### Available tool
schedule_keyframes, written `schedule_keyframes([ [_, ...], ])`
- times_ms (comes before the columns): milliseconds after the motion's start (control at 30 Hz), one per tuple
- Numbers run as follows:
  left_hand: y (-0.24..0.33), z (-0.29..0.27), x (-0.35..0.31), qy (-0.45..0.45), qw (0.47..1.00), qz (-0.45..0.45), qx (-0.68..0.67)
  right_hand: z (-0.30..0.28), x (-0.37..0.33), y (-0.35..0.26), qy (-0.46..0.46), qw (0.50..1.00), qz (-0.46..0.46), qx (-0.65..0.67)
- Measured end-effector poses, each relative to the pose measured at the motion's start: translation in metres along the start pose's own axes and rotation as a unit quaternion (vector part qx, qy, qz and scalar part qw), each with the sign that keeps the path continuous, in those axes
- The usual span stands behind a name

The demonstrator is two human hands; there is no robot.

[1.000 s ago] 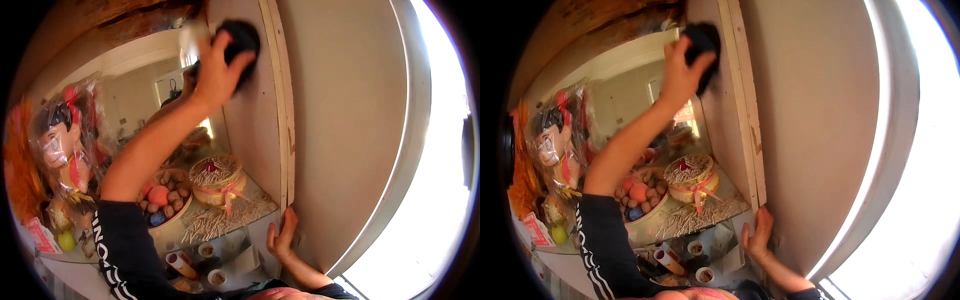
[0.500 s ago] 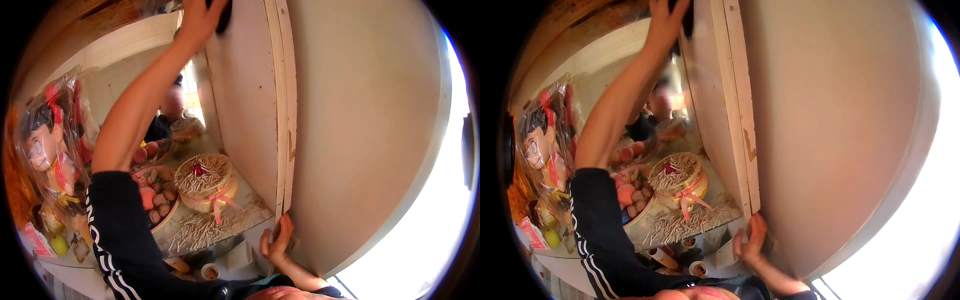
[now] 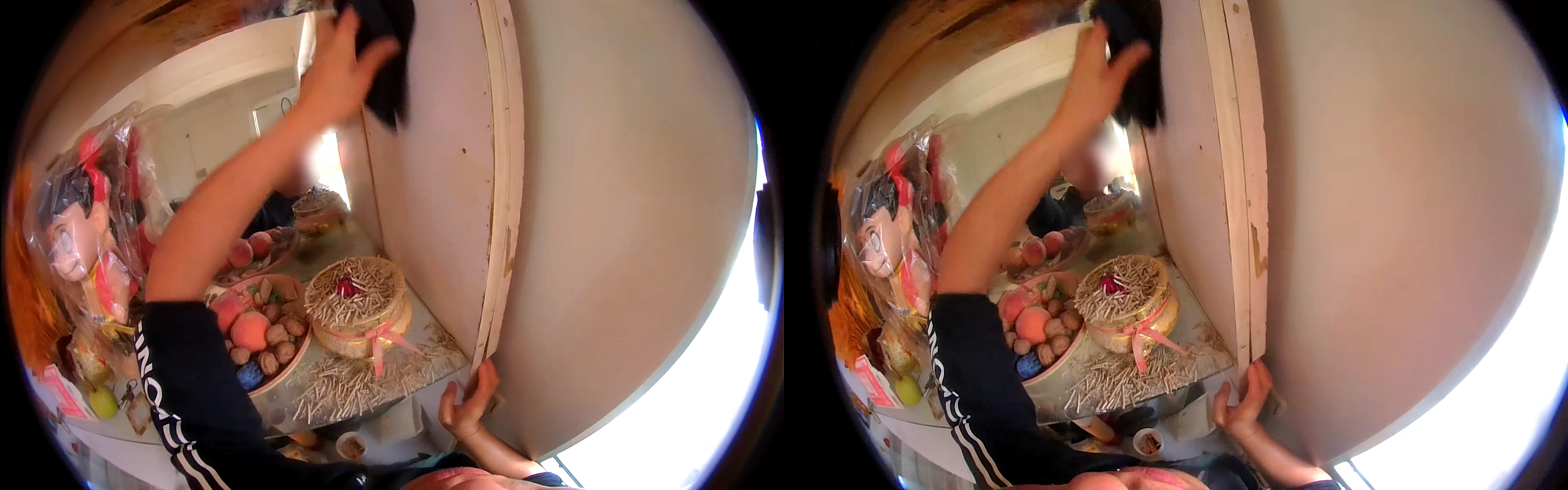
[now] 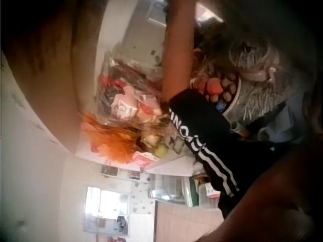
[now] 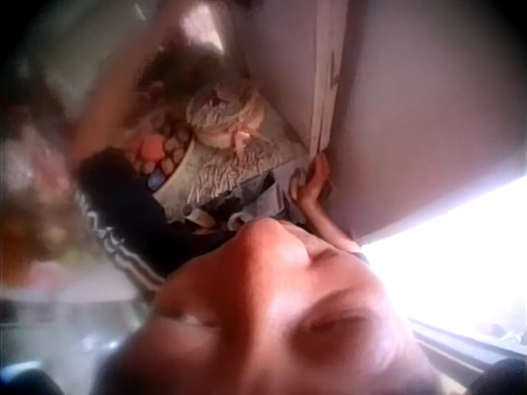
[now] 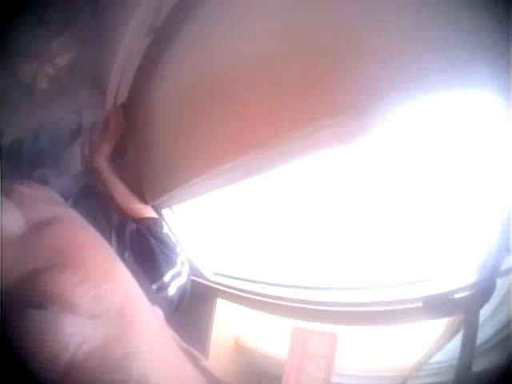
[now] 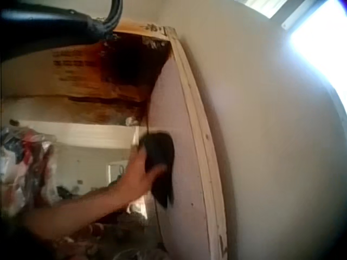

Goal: The person wipes the rear of a scooter with a cloth, then washes and wrings the cloth in a basin of water. They pour out the water, place the basin on a crate, and enter a shop to wipe a glass display counter and a wall mirror with the cloth.

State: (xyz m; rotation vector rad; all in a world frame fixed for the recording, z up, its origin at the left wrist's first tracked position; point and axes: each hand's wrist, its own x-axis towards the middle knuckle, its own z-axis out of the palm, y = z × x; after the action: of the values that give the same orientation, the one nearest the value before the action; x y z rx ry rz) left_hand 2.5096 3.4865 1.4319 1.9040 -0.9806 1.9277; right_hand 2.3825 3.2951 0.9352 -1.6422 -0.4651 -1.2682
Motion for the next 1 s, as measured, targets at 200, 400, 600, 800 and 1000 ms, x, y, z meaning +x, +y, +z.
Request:
schedule_keyframes([
  [200,-0.116,0.042,0.122,-0.087,0.979,-0.132,0.129,-0.015,0.009,0.007,-0.01,0.997,-0.042,-0.062],
  [400,-0.131,0.05,0.093,0.039,0.996,-0.076,0.036,-0.008,0.005,-0.004,-0.022,1.0,-0.008,-0.017],
  [600,-0.063,0.021,-0.062,-0.125,0.989,-0.068,0.029,-0.005,0.004,-0.004,-0.007,0.998,-0.025,-0.049],
  [800,-0.037,0.002,-0.114,-0.264,0.953,-0.145,0.036,-0.009,0.008,-0.005,-0.035,0.999,-0.014,-0.002],
  [1000,-0.096,0.009,-0.007,-0.168,0.979,-0.112,0.007,-0.002,-0.003,-0.005,-0.034,0.999,-0.009,0.025],
])
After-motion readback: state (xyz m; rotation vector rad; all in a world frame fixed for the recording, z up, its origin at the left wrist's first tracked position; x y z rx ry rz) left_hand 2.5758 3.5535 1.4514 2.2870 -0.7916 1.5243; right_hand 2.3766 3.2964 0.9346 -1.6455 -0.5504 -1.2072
